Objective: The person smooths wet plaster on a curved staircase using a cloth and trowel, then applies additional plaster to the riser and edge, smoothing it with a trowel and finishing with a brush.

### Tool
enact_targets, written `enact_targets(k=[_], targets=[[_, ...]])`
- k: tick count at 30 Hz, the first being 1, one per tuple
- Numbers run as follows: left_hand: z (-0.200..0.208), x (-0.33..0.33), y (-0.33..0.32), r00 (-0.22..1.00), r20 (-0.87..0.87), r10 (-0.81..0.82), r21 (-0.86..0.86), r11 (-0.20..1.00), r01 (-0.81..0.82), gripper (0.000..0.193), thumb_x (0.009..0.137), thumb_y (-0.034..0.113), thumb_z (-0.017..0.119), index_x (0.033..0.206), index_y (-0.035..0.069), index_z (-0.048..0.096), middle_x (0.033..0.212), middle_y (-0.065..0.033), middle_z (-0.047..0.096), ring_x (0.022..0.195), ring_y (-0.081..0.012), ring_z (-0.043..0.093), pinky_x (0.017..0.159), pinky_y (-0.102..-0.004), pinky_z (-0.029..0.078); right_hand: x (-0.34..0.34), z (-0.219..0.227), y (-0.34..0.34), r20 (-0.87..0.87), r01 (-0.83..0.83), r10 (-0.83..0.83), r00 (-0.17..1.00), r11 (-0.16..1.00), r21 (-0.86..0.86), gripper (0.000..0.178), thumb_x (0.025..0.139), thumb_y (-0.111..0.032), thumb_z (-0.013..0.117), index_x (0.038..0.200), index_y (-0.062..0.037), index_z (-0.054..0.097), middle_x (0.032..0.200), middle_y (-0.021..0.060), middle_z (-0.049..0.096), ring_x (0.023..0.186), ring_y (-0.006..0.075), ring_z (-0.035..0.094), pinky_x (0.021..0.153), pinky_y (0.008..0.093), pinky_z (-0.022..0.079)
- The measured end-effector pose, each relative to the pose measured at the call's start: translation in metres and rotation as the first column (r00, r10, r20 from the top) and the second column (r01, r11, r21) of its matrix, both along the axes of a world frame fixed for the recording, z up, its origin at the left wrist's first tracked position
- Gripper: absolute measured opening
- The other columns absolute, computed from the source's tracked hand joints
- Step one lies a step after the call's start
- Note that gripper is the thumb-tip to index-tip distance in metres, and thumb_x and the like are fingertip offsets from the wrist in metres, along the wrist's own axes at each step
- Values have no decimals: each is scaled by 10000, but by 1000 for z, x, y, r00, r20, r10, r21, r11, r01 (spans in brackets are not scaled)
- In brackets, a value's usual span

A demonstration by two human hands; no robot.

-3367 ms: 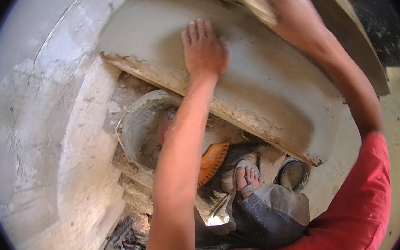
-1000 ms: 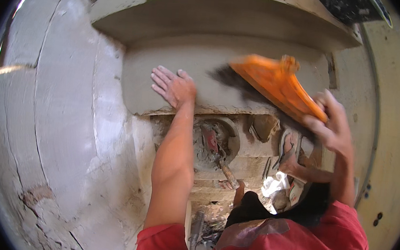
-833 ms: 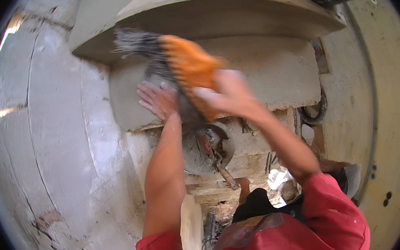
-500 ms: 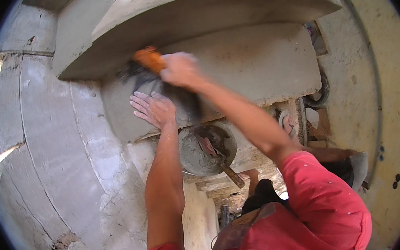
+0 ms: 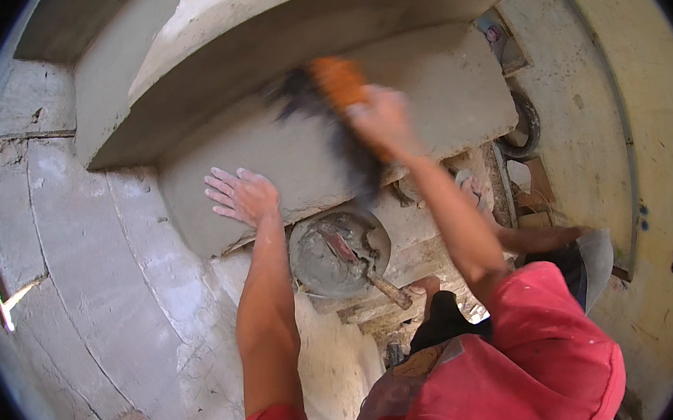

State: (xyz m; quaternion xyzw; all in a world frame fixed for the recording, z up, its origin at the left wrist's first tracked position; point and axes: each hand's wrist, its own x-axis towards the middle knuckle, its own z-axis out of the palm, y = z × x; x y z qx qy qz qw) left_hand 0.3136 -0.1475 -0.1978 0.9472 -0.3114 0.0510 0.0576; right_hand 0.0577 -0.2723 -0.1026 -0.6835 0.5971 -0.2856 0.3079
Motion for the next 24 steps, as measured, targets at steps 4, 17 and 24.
enact_targets(k=[4,17,24], targets=[[1,-3,0,1000,-22,8,50,999,-7,693,1139,418,375,1738,87,263,1816,-165,219,1663,-390,219,1321,-635,159,-67,27,19,-241,413,-407,881,910,-28,267,923,-252,669,1034,-20,741,955,242,777,900,446,760,817,539,602],[-3,0,-2,1000,-8,13,-8,1000,-13,704,1143,441,361,1745,97,242,1821,-163,202,1671,-389,196,1326,-632,148,-195,-7,-46,-299,512,-533,791,845,-153,363,893,-284,666,1107,-15,783,929,252,786,910,427,780,850,532,605],[12,-6,-5,998,-61,16,32,999,-14,698,1146,459,351,1753,134,236,1829,-151,176,1672,-406,178,1323,-642,147,-76,59,43,63,167,-159,985,971,-170,278,899,-280,663,955,-20,744,948,261,749,903,466,731,821,554,577]])
